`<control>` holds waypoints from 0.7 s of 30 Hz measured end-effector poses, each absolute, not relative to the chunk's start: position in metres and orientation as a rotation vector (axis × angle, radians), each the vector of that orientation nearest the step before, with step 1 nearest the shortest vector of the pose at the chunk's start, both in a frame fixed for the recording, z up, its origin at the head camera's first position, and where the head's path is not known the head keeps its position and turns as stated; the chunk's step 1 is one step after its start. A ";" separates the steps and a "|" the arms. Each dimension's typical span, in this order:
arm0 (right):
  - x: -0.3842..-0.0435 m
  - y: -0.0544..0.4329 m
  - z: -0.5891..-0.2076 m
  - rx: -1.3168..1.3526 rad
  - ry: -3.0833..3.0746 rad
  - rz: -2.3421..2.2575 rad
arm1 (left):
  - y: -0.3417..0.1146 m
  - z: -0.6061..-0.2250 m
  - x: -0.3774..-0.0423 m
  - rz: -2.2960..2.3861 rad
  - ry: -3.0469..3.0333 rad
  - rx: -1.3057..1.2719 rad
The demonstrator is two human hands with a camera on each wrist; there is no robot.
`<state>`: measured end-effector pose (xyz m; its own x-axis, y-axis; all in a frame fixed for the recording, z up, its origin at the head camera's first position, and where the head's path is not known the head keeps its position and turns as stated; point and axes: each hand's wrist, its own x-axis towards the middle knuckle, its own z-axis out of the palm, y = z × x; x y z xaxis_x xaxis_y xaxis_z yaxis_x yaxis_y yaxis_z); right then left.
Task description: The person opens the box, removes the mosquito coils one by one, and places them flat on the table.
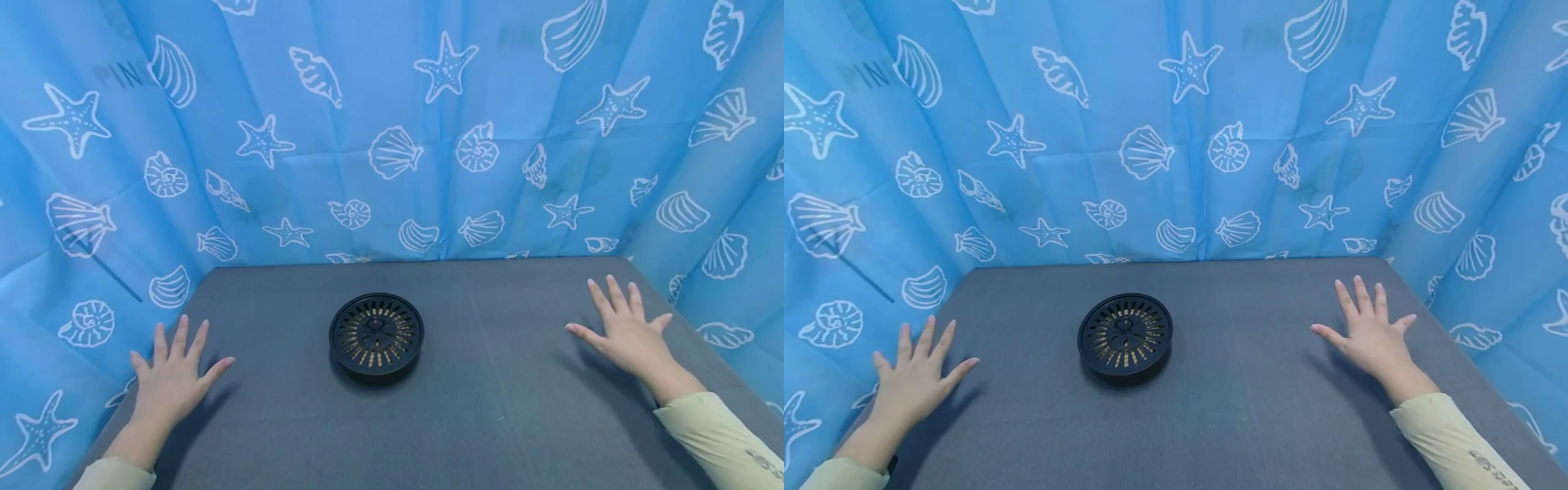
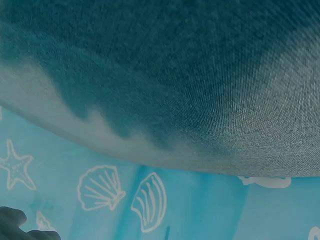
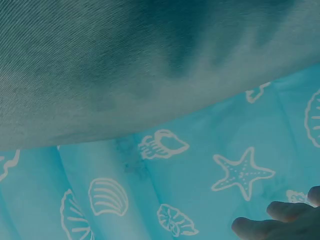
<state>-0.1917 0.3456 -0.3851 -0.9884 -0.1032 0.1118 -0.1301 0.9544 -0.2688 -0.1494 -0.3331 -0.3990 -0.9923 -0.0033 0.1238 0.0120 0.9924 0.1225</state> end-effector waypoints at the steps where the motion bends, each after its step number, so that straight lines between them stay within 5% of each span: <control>1: -0.191 0.344 -0.385 0.186 -3.010 0.436 | -0.332 -0.399 -0.149 -0.185 -3.009 -0.008; 21: -0.169 0.297 -0.367 0.290 -2.898 0.671 | -0.296 -0.380 -0.136 -0.307 -3.016 -0.123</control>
<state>-0.1692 0.2973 -0.3675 -0.9696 -0.1530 0.1911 -0.2214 0.8811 -0.4178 -0.1365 -0.2961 -0.3800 -0.9910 0.0693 0.1149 0.0911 0.9763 0.1963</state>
